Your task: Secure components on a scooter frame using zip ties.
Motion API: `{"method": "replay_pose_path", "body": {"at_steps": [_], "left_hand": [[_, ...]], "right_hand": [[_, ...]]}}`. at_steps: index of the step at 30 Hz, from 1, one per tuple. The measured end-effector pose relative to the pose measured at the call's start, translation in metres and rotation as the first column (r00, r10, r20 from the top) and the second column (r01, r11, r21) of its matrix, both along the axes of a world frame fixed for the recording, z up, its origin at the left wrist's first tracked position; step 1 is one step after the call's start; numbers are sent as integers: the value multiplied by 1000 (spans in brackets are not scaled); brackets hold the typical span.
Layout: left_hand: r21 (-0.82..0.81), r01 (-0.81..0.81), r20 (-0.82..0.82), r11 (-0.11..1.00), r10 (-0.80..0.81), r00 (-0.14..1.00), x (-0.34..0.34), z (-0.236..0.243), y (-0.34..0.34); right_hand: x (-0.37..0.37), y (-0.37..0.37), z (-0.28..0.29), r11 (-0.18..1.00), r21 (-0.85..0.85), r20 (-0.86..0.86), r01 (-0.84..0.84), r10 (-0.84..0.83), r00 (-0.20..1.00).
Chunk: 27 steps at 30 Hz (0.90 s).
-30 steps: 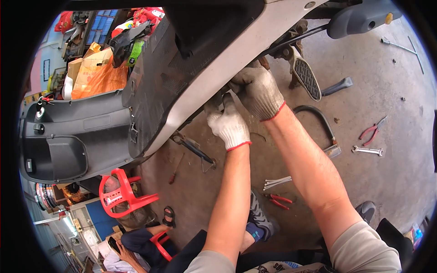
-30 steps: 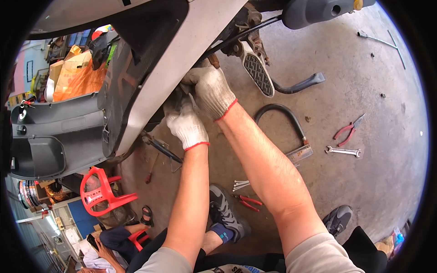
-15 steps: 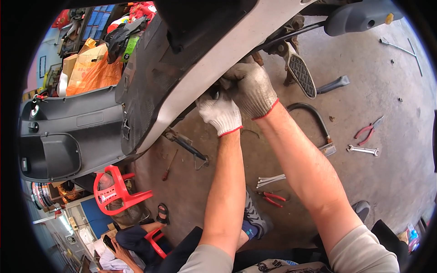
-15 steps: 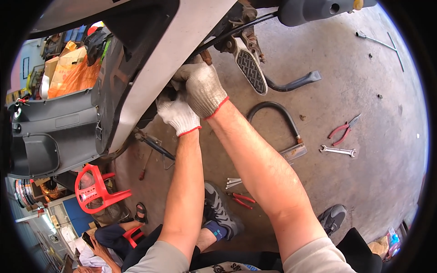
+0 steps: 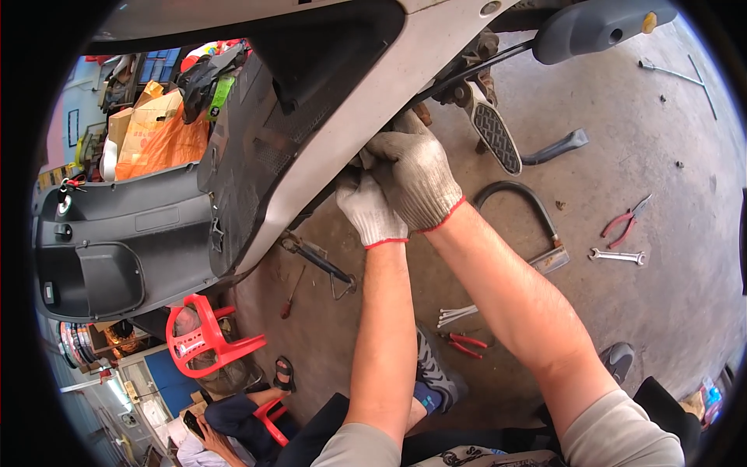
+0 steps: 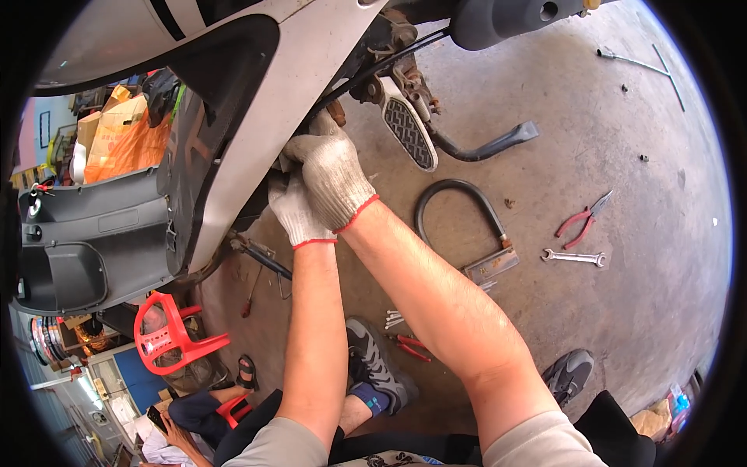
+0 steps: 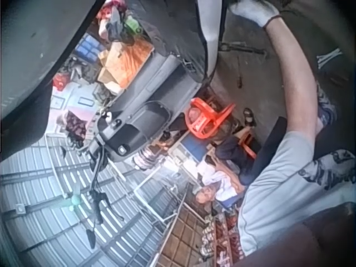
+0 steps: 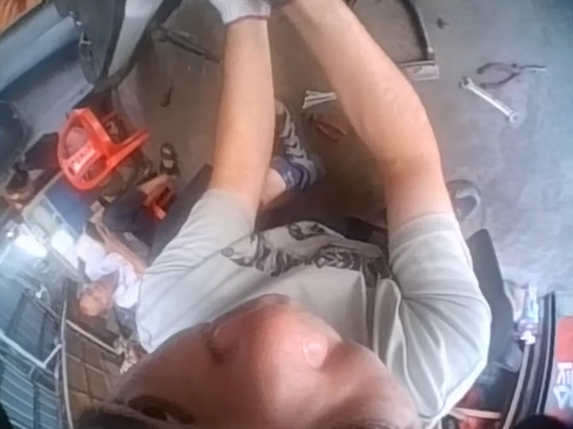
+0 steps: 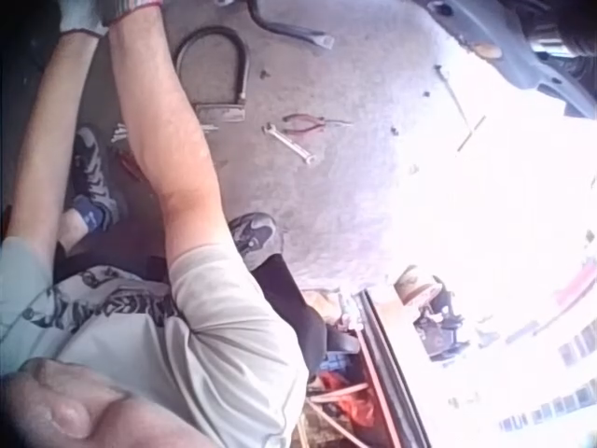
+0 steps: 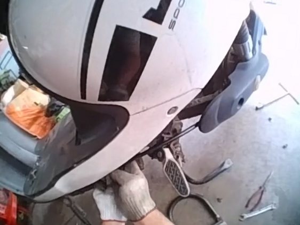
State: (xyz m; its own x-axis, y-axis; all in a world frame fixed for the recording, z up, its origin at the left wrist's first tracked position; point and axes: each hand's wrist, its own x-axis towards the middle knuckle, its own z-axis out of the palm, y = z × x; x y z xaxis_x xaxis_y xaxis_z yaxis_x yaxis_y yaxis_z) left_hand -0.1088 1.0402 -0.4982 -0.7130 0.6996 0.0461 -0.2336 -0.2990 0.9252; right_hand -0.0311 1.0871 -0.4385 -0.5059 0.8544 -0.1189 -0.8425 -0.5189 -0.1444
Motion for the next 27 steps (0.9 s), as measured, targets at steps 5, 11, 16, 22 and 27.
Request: {"method": "replay_pose_path", "body": {"at_steps": [5,11,16,22,27], "left_hand": [[75,46,361,996,-70,930,-17,2,-5],[-221,-79,-78,972,63,995,9,18,1],[-143,-55,87,988,68,994,0,16,-1],[-205,-23,90,978,42,995,1,16,1],[-141,7,129,990,12,992,0,18,0]], "right_hand": [[17,-11,5,973,223,425,-60,-42,904],[42,-30,6,951,298,662,85,-270,699],[51,-18,28,976,200,506,86,-178,844],[44,-10,27,990,92,496,106,-137,857],[45,-10,31,987,135,609,88,-153,779]]}}
